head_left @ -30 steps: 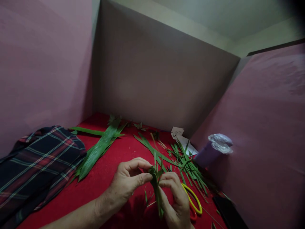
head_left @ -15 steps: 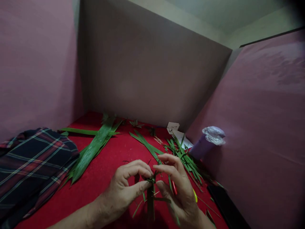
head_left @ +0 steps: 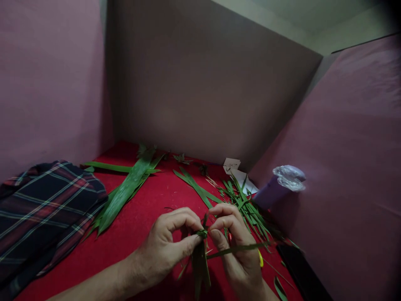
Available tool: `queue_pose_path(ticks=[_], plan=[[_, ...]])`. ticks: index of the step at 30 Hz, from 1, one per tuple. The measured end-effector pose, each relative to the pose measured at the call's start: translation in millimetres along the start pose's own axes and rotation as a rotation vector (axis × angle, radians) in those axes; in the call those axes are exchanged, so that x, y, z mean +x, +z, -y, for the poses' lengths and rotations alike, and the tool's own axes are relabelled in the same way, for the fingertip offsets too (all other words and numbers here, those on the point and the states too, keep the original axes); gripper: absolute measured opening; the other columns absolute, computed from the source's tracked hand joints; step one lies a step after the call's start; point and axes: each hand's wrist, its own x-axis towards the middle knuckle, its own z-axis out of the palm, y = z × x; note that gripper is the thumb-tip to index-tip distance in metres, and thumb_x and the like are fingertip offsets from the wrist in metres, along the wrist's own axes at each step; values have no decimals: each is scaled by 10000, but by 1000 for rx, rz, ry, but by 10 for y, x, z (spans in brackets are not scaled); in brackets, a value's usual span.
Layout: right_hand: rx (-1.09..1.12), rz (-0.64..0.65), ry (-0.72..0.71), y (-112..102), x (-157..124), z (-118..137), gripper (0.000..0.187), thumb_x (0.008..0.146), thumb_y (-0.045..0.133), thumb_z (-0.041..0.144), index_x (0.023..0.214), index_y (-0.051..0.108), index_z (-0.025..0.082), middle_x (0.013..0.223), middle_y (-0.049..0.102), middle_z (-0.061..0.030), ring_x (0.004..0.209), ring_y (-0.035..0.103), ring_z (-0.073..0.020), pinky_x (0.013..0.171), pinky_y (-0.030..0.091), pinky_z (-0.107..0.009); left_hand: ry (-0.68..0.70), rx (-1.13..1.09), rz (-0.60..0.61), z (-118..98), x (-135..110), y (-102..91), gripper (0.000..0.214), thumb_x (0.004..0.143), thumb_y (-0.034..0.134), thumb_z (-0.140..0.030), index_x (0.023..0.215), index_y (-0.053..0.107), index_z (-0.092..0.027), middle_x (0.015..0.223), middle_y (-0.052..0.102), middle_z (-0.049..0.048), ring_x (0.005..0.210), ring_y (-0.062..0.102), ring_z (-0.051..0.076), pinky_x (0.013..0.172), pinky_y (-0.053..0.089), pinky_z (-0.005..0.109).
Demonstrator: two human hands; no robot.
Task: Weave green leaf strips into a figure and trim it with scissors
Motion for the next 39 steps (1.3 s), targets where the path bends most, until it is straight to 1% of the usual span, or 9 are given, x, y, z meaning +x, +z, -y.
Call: queue_pose_path(ticks=[5,10,16,21,25,31,35,37,39], plan=[[51,-7,18,14,-37,-10,122,855,437,111,852,505,211,987,488,-52,967,483,-210,833,377,-388,-32,-42,18,14,-19,6,28,763,599,-162,740,614,-157,771,610,35,760,559,171,712,432,304],[32,-1,18,7,-59,-19,116,854,441,112,838,499,211,989,493,-51,967,483,-210,837,372,-392,-106,-131,42,66,-28,15,28,777,594,-163,782,621,-168,810,623,32,790,558,169,738,424,306],[-11,-36,18,25,-65,-43,111,850,458,108,851,508,207,979,503,-57,963,489,-215,822,387,-401,-158,-220,29,88,-28,29,50,764,626,-208,796,630,-170,801,610,20,776,545,157,731,425,297],[-28,-57,18,38,-63,-43,109,857,456,111,855,510,207,967,513,-64,957,493,-221,818,397,-413,-205,-303,11,70,-28,39,100,738,652,-211,832,637,-178,774,605,11,761,540,151,713,438,289],[-28,-63,20,33,-66,-37,104,858,461,116,858,508,208,960,519,-66,948,502,-223,823,401,-422,-190,-302,18,45,-21,26,96,729,658,-204,817,651,-168,791,604,22,771,547,161,728,438,303],[-42,-73,-17,39,-62,-33,113,852,464,101,855,512,204,954,519,-65,930,507,-220,801,415,-411,-162,-269,38,14,-19,15,82,767,614,-230,773,653,-158,769,588,22,721,527,142,685,425,281],[-64,-82,-39,37,-68,-29,132,843,462,82,863,519,199,966,520,-69,943,500,-222,815,410,-423,-146,-239,27,23,-12,14,84,763,616,-236,754,642,-157,766,597,24,746,539,156,713,424,295],[-91,-93,-54,35,-77,-28,153,833,470,68,894,531,195,1006,517,-80,981,492,-232,833,404,-435,-140,-223,10,30,-8,14,84,765,611,-237,760,638,-158,768,598,24,746,541,156,714,424,295],[-125,-119,-89,33,-90,-33,216,812,493,48,968,535,191,1078,499,-98,1035,476,-250,856,398,-454,-143,-211,1,34,-5,15,82,768,607,-234,762,636,-157,767,596,23,737,541,153,704,427,291]])
